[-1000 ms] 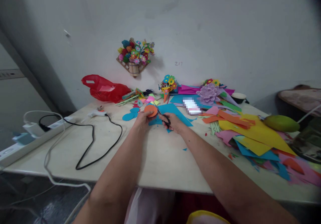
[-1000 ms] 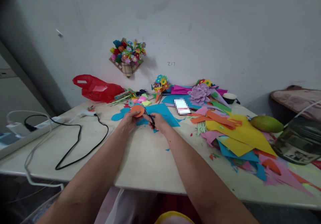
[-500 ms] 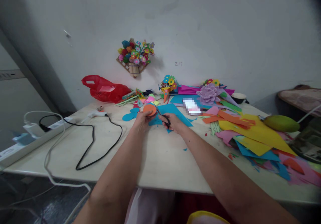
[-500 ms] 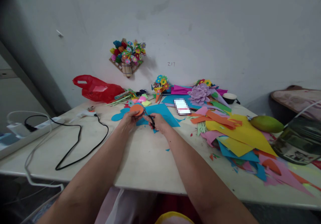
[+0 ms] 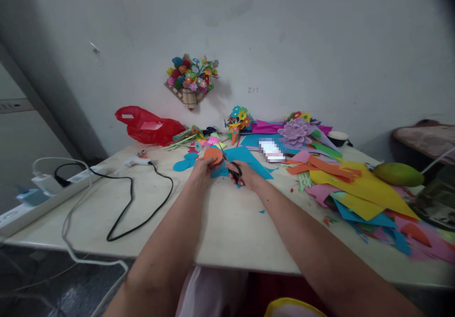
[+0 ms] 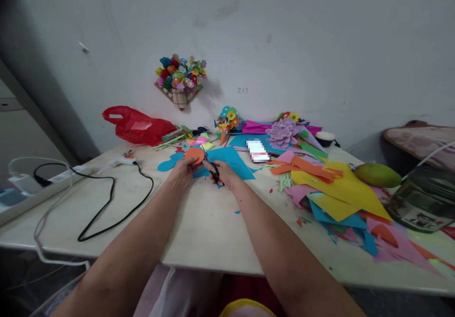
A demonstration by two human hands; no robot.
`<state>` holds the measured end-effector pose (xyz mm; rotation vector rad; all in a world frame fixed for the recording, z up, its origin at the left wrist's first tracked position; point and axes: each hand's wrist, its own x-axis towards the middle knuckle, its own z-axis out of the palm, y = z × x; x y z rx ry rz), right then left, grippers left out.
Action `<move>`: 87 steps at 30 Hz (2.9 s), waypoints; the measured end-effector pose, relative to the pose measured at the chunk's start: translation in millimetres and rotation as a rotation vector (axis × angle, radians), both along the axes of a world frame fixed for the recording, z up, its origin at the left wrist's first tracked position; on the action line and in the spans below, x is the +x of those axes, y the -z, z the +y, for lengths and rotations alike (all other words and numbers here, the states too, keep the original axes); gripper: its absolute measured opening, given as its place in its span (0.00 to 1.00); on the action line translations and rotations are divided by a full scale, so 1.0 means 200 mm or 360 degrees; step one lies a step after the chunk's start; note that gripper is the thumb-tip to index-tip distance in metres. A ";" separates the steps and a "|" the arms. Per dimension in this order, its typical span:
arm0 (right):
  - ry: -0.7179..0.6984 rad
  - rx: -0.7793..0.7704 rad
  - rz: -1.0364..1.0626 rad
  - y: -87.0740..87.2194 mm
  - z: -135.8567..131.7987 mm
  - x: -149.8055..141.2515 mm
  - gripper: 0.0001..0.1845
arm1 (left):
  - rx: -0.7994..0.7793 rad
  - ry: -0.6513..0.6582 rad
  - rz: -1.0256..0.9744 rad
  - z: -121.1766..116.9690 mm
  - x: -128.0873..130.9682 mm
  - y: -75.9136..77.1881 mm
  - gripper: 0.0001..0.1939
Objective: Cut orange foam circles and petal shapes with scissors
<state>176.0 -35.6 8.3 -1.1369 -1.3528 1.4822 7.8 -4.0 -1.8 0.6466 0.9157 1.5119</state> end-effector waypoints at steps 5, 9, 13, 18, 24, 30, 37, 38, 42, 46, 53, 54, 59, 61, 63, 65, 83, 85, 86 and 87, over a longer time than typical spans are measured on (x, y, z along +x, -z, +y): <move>0.0010 -0.0010 -0.0021 0.00 0.00 0.00 0.19 | 0.0024 -0.0015 -0.0019 0.01 0.01 0.01 0.21; 0.0002 -0.0001 -0.0029 0.01 0.01 -0.01 0.19 | 0.0029 -0.0025 -0.0011 0.01 0.01 0.02 0.20; 0.0015 0.0003 -0.0037 0.00 0.00 -0.01 0.19 | 0.0029 -0.0031 -0.0021 0.03 0.00 0.03 0.19; 0.0042 0.0014 -0.0045 0.00 0.00 -0.02 0.19 | 0.0017 -0.0038 -0.0007 0.03 0.01 0.04 0.17; 0.0061 0.0029 -0.0026 0.01 0.01 -0.02 0.19 | 0.0031 -0.0026 -0.0015 0.02 0.03 0.03 0.16; 0.0056 0.0032 -0.0022 0.01 0.00 -0.03 0.20 | 0.0019 -0.0031 -0.0013 0.03 0.03 0.04 0.20; 0.0045 0.0043 -0.0060 0.01 0.00 -0.03 0.18 | -0.0007 -0.0084 -0.0021 0.02 0.04 0.02 0.17; 0.0046 0.0047 -0.0058 0.01 0.00 -0.03 0.18 | -0.0009 -0.0092 -0.0020 0.02 0.04 0.02 0.17; 0.0056 0.0059 -0.0064 0.00 -0.01 -0.03 0.19 | 0.0015 -0.0080 -0.0021 0.02 0.04 0.03 0.19; 0.0063 0.0066 -0.0071 0.01 0.00 -0.04 0.18 | 0.0011 -0.0058 -0.0026 0.01 0.05 0.02 0.18; 0.0079 0.0060 -0.0084 0.01 0.00 -0.05 0.18 | -0.0012 -0.0133 -0.0085 -0.01 0.08 0.00 0.15; 0.0084 0.0056 -0.0088 0.01 0.00 -0.05 0.18 | -0.0013 -0.0141 -0.0086 -0.01 0.08 0.00 0.15; 0.0093 0.0032 -0.0098 0.00 -0.01 -0.05 0.18 | -0.0017 -0.0146 -0.0072 0.00 0.07 0.01 0.15; 0.0096 0.0020 -0.0107 0.00 -0.01 -0.05 0.18 | -0.0022 -0.0130 -0.0061 0.01 0.06 0.01 0.15; 0.0097 0.0012 -0.0119 -0.01 -0.01 -0.05 0.17 | -0.0031 -0.0121 -0.0044 0.01 0.05 0.01 0.15; 0.0097 0.0005 -0.0126 -0.01 -0.01 -0.05 0.16 | -0.0037 -0.0111 -0.0026 0.02 0.05 0.01 0.15; 0.0121 -0.0025 -0.0173 -0.01 -0.01 -0.06 0.17 | -0.0069 -0.0069 -0.0042 0.02 0.02 0.01 0.23; 0.0111 -0.0015 -0.0157 0.00 0.00 -0.05 0.16 | -0.0068 -0.0070 -0.0057 0.02 0.02 0.01 0.22; 0.0105 -0.0009 -0.0148 0.00 0.00 -0.05 0.17 | -0.0070 -0.0068 -0.0057 0.02 0.02 0.01 0.22; 0.0099 -0.0003 -0.0137 0.00 0.00 -0.05 0.17 | -0.0072 -0.0068 -0.0053 0.02 0.01 0.01 0.21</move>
